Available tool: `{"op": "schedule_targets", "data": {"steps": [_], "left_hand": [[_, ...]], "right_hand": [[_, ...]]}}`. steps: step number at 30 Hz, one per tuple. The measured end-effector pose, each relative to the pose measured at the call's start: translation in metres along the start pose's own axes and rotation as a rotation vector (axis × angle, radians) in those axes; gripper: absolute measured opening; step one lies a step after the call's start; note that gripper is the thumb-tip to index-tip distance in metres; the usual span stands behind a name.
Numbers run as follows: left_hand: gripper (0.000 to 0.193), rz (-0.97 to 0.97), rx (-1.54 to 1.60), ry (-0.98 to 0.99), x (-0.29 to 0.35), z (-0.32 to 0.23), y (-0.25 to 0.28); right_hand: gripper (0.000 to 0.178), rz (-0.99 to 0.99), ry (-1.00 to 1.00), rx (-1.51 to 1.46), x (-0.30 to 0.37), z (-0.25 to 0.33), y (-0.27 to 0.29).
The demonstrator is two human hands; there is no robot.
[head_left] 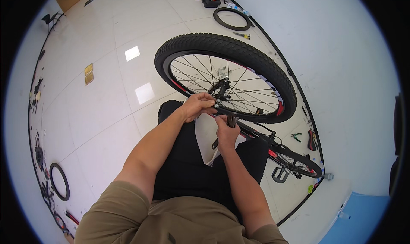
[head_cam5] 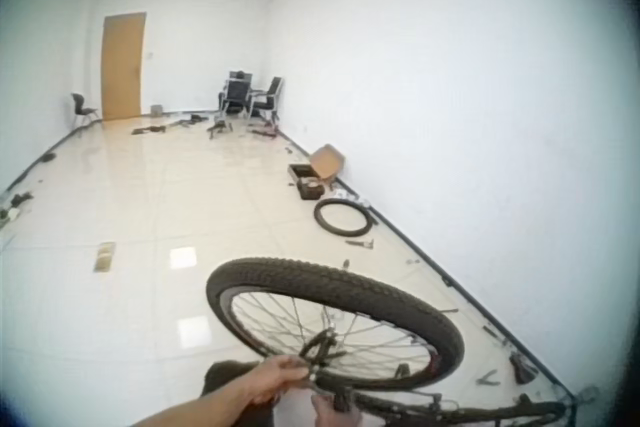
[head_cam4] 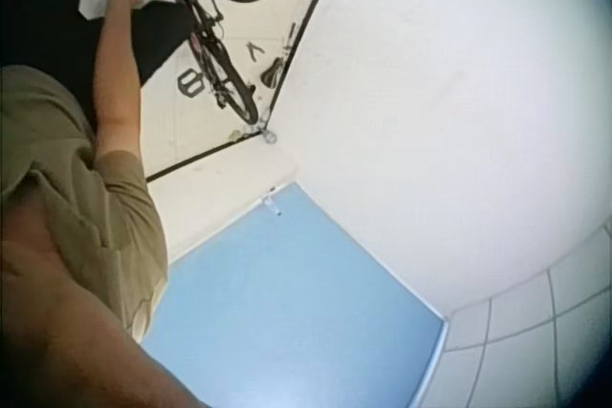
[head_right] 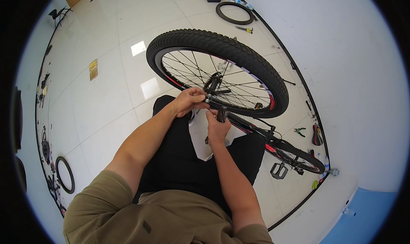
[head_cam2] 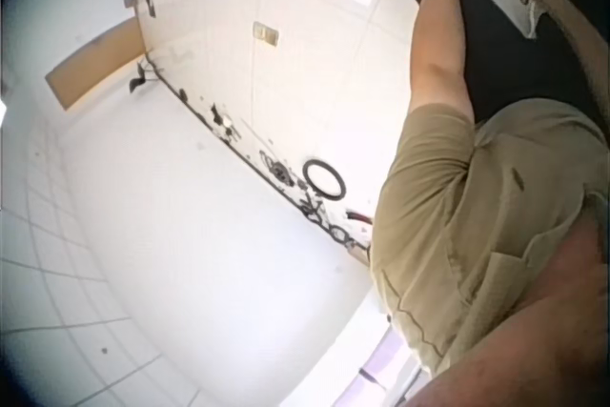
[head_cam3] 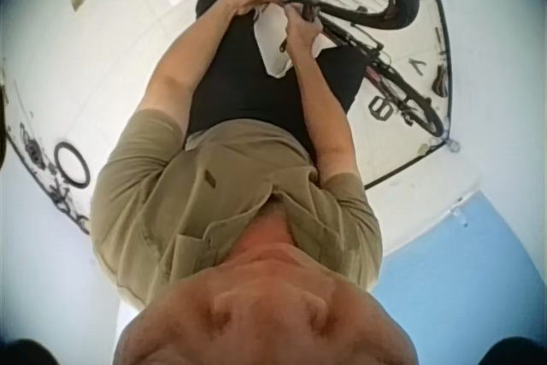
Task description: The person assembles a bicycle by attaching the handlebars and installing the front wheel. They use a wrench to tighten the axle nuts and a screwdriver to adjust the brake caliper, ensuring the wheel is properly aligned.
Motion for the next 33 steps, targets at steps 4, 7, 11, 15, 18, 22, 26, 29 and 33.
{"op": "schedule_targets", "data": {"steps": [4, 7, 11, 15, 18, 22, 26, 29, 33], "left_hand": [[0.023, -0.030, 0.013, -0.020, -0.002, 0.000, 0.001], [0.023, -0.035, 0.039, -0.024, 0.000, -0.001, 0.003], [0.017, -0.015, 0.050, -0.014, 0.000, -0.001, -0.001], [0.016, -0.015, 0.085, -0.035, 0.000, -0.003, -0.003], [0.022, -0.019, 0.106, -0.025, -0.002, -0.002, -0.001], [0.020, -0.018, 0.103, -0.013, -0.001, -0.001, -0.003], [0.021, -0.033, 0.108, -0.007, -0.004, 0.001, -0.001], [0.024, -0.058, 0.109, -0.004, -0.003, 0.001, -0.001], [0.029, -0.067, 0.113, 0.001, -0.005, 0.003, 0.001]], "right_hand": [[0.022, -0.056, 0.151, -0.038, 0.001, 0.014, -0.021], [0.028, -0.087, 0.110, -0.012, -0.002, 0.013, -0.031], [0.025, -0.101, 0.090, -0.059, -0.011, 0.005, -0.033], [0.018, -0.096, 0.035, -0.073, -0.013, -0.002, -0.033], [0.018, -0.048, -0.150, -0.165, -0.004, -0.002, -0.037], [0.020, 0.044, -0.345, -0.372, 0.006, -0.008, -0.038], [0.019, 0.029, -0.247, -0.265, 0.010, 0.000, -0.039], [0.018, 0.010, -0.231, -0.239, 0.007, -0.002, -0.040], [0.018, 0.027, -0.330, -0.342, 0.006, -0.008, -0.042]]}}
Point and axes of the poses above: each hand's wrist, its own x-axis away from the middle knuckle, its own y-axis out of the back of the hand, z = x × y, the point moved 8 cm from there along -x, towards the middle knuckle, and after that the axes turned 14 degrees about -z, right-handed, at the moved point
